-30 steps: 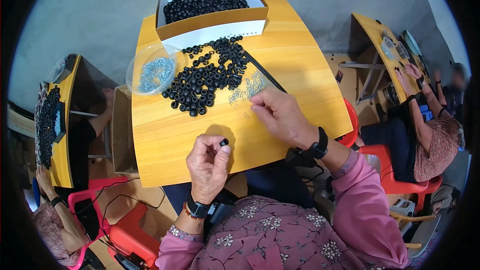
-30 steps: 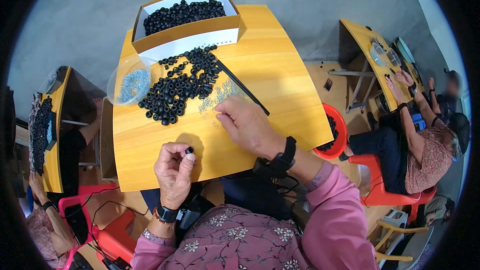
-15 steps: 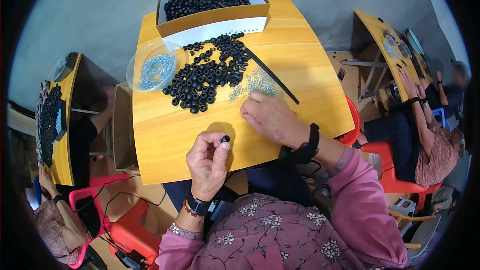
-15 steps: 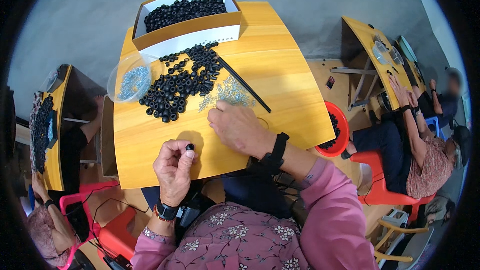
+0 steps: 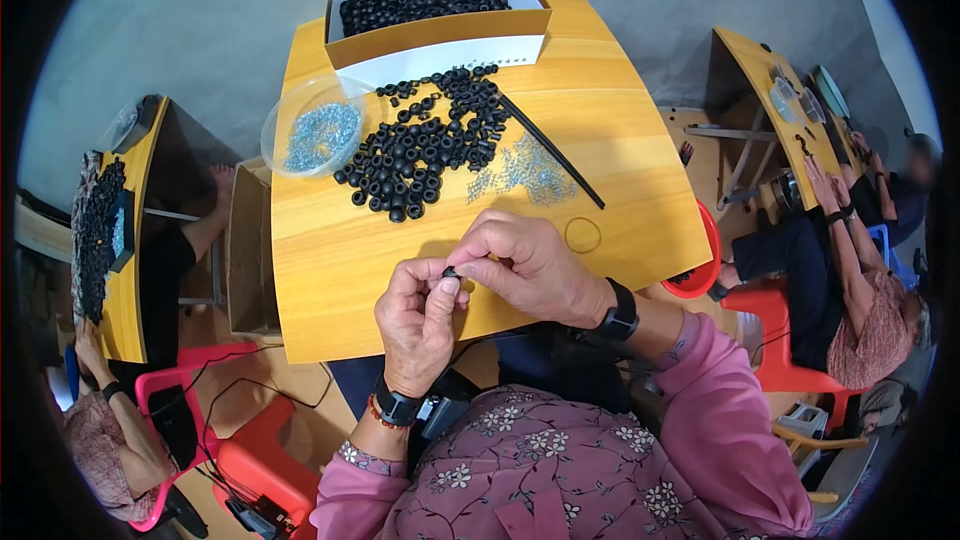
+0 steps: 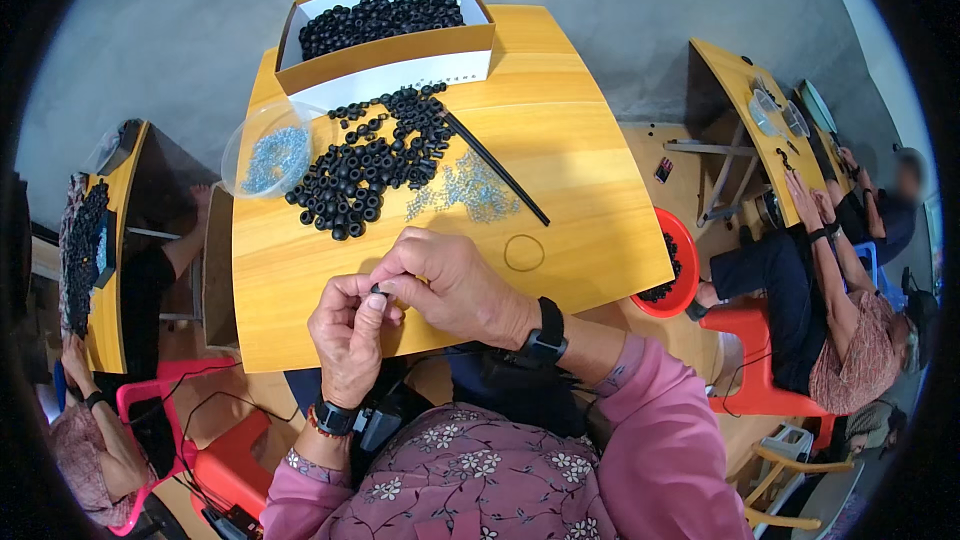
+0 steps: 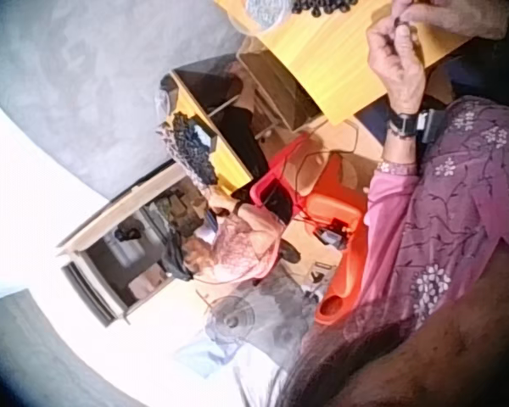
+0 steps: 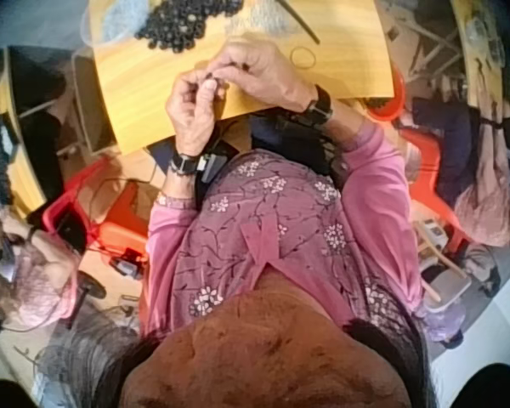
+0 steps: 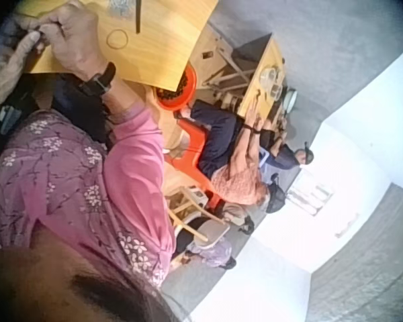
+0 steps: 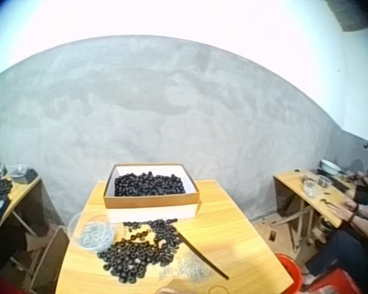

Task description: The recorder is assembling small black plastic components by inserting metal pins into them while seated at a table.

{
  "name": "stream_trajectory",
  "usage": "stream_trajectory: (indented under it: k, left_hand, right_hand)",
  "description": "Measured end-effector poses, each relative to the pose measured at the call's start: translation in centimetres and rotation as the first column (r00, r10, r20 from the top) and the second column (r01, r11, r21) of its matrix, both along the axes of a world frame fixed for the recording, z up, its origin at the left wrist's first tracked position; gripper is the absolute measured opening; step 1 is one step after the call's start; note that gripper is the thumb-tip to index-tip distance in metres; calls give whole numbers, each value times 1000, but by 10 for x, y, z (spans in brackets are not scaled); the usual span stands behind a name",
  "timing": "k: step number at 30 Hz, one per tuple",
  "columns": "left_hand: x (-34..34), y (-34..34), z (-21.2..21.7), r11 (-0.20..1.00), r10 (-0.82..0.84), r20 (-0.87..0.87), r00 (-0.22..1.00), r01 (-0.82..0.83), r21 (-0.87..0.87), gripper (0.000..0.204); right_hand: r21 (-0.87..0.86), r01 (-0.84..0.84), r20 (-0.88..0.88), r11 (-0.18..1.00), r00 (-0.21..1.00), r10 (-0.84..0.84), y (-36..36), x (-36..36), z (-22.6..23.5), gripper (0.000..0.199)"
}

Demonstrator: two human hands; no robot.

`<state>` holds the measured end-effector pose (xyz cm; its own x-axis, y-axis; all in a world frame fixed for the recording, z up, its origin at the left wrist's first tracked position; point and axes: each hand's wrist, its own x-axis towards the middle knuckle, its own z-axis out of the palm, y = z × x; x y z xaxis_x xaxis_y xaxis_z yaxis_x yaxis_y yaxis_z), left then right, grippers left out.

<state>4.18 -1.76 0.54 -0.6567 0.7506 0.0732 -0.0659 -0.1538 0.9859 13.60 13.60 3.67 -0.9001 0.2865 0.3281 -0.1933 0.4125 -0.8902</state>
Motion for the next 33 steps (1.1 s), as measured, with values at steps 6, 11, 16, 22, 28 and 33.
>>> stream_trajectory:
  k: [6, 11, 16, 22, 28, 33]
  left_hand:
    - [-1, -1, -2, 1000, 2, 10, 1000, -2, 1, 10]
    - [-4, -1, -5, 999, -4, 11, 1000, 4, 37, 11]
    - [-4, 1, 0, 999, 10, 105, 994, -14, 38, 14]
    - [-7, -2, -2, 999, -12, 94, 995, 8, 38, 14]
    - [-8, -2, -2, 999, -25, 133, 991, 19, 49, 15]
    - [-7, -1, -2, 998, 1, 145, 989, -10, 58, 14]
  right_hand:
    - [175, 31, -11, 984, 999, -30, -3, 4, 3, 11]
    - [105, 9, -77, 994, 997, -1, -12, 4, -4, 20]
    - [24, 47, -84, 999, 995, -45, 0, 9, -14, 23]
    - [160, -9, -18, 987, 1000, 12, -7, 5, -4, 19]
    - [118, -41, -51, 992, 998, 47, -4, -1, -2, 13]
    - [268, 183, 92, 946, 972, -215, 35, -10, 10, 13]
